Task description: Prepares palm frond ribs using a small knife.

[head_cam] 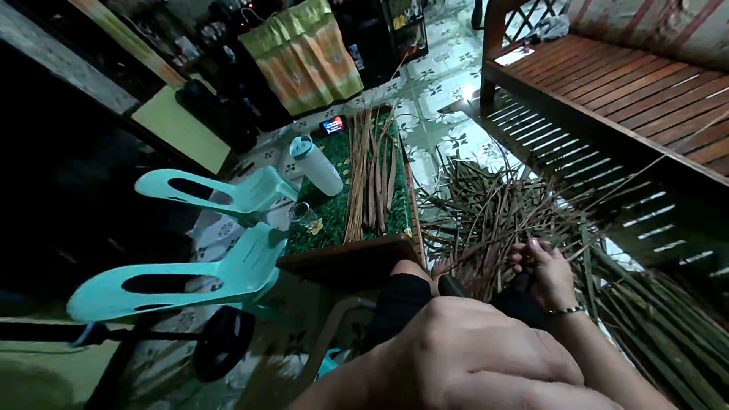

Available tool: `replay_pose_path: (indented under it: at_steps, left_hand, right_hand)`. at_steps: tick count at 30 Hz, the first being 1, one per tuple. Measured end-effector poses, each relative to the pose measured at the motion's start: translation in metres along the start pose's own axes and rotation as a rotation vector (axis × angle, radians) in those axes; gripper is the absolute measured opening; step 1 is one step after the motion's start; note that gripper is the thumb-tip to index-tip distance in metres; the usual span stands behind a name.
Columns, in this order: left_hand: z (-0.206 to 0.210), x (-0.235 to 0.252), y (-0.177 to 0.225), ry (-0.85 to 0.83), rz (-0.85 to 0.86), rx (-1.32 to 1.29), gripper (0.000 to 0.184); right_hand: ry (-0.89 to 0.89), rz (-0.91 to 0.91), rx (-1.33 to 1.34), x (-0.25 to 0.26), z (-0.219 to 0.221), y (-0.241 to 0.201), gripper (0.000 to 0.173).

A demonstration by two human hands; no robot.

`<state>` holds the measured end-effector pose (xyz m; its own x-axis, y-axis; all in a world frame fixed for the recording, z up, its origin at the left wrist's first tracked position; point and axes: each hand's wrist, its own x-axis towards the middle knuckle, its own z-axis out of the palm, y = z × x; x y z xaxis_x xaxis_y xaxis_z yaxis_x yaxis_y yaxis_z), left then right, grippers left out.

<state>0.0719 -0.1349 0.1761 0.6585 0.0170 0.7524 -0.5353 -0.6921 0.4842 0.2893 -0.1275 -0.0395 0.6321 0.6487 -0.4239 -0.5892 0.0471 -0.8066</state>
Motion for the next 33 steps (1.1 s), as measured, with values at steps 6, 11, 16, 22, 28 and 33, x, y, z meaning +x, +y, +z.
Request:
replay_pose_path:
  at_steps: [6,11,16,22,28,33]
  left_hand:
    - [-0.006,-0.008,0.007,0.044,0.0,0.025,0.016]
    - [-0.01,-0.008,0.007,0.054,0.014,0.03,0.016]
    - [-0.012,-0.009,0.007,0.046,0.018,0.041,0.014]
    - [-0.014,-0.012,0.006,0.053,0.014,0.031,0.016]
    - [-0.011,-0.014,0.007,0.096,0.023,0.052,0.014]
    - [-0.014,-0.017,0.005,0.045,-0.009,0.025,0.016]
  right_hand:
    - [-0.015,0.004,-0.012,0.001,0.001,0.004,0.021]
    - [-0.001,0.005,-0.004,-0.001,0.002,0.001,0.019]
    - [-0.003,-0.013,0.007,0.001,0.0,0.0,0.016]
    - [-0.013,-0.067,-0.028,-0.001,0.0,-0.001,0.011]
    - [-0.014,-0.082,-0.064,-0.001,0.0,-0.004,0.01]
    - [-0.015,-0.082,-0.063,-0.002,0.0,-0.004,0.011]
